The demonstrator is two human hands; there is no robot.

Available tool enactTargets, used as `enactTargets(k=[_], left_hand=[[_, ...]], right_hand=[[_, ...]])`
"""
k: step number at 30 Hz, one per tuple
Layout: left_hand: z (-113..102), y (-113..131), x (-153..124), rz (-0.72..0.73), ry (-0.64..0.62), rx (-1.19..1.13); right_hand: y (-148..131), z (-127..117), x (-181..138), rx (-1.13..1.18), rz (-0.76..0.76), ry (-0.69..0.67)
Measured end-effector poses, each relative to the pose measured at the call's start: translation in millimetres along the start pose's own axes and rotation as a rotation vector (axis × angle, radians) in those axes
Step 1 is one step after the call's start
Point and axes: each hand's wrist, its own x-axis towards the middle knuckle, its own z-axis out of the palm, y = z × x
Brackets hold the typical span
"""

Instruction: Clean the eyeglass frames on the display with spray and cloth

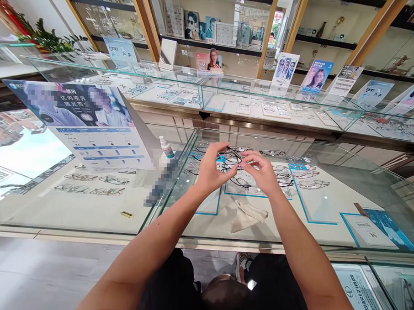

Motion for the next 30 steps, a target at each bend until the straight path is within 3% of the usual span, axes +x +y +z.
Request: enactTargets(k=[12, 26, 28, 30], left_hand=[[5, 3, -4, -0.139, -0.052, -0.163], [5, 3, -4, -0.131, -0.093, -0.169], [4, 5, -3, -0.119, -0.067, -0.141], [3, 9, -3, -0.122, 0.040, -0.083]], right_hand=[[4, 2, 1, 0.160, 0.182, -0.069], [11, 4, 3, 0.110, 0.131, -0.031], [12, 4, 3, 0.098, 0.115, -0.003], [13, 3, 4, 0.079, 0.094, 0.044]])
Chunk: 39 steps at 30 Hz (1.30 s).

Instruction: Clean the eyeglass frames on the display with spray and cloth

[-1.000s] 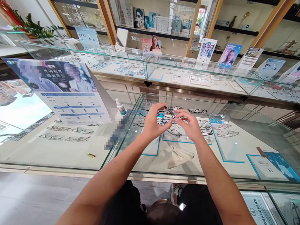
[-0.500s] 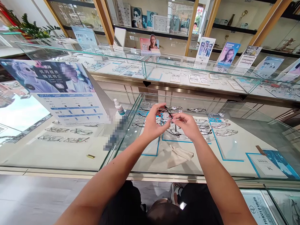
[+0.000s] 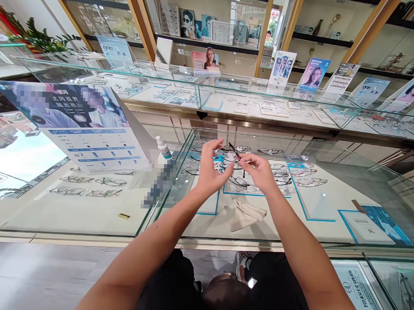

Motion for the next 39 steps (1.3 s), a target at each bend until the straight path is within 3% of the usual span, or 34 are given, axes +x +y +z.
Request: enactTargets(k=[3, 7, 12, 20, 26, 39], left_hand=[[2, 9, -3, -0.097, 0.085, 0.016], [9, 20, -8, -0.375, -0.110, -0.184], [14, 21, -8, -0.583, -0.101, -0.380], [17, 10, -5, -0.722, -0.126, -0.482], [18, 9, -5, -0.736, -0.125, -0.523], [19, 7, -4, -0.824, -0.099, -0.578]], right_hand=[[-1, 1, -1, -0.054, -0.044, 0.077], [-3, 8, -7, -0.204, -0.200, 0.202], [-3, 16, -13, -0.358, -0.364, 0.286], [0, 20, -14, -0.450, -0.445, 0.261], [2, 20, -15, -0.472, -0.473, 0.253], [5, 22, -13, -0.508, -0.422, 0.200]])
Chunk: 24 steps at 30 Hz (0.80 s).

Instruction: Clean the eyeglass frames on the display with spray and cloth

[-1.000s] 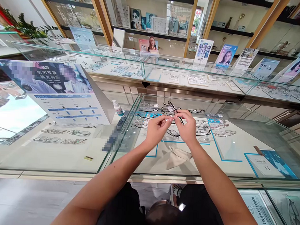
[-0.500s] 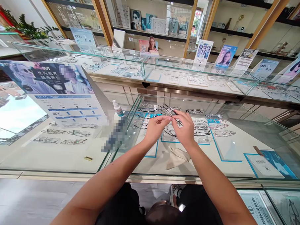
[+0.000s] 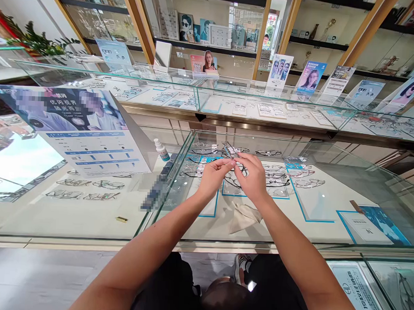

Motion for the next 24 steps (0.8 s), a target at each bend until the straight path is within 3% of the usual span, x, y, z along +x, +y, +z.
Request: enactTargets(k=[6, 14, 19, 24], left_hand=[[-8, 2, 7, 0.072, 0.063, 0.094], [-34, 12, 23, 0.306, 0.143, 0.377], [-41, 52, 40, 0.407, 0.113, 0.666], [-5, 111, 64, 0.409, -0.165, 1.126]], right_hand=[[-7, 2, -2, 0.012, -0.052, -0.015], [1, 1, 0, -0.031, 0.034, -0.063], [3, 9, 0, -0.033, -0.040, -0.328], [-10, 17, -6, 0.068, -0.018, -0.669]])
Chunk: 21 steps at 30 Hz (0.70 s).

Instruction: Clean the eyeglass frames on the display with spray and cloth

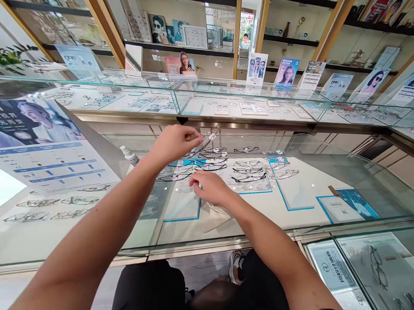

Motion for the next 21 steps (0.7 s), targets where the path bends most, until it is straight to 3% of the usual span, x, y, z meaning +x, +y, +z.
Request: enactTargets(k=[4, 12, 16, 21], left_hand=[[10, 39, 43, 0.119, -0.202, 0.220], [94, 93, 96, 0.240, -0.474, 0.433], [134, 102, 106, 0.246, -0.545, 0.453], [170, 92, 117, 0.253, -0.571, 0.506]], right_hand=[[-2, 11, 1, 0.027, 0.002, -0.114], [8, 28, 8, -0.058, 0.009, -0.218], [1, 31, 9, -0.049, 0.032, -0.289], [-8, 31, 8, -0.077, 0.033, -0.355]])
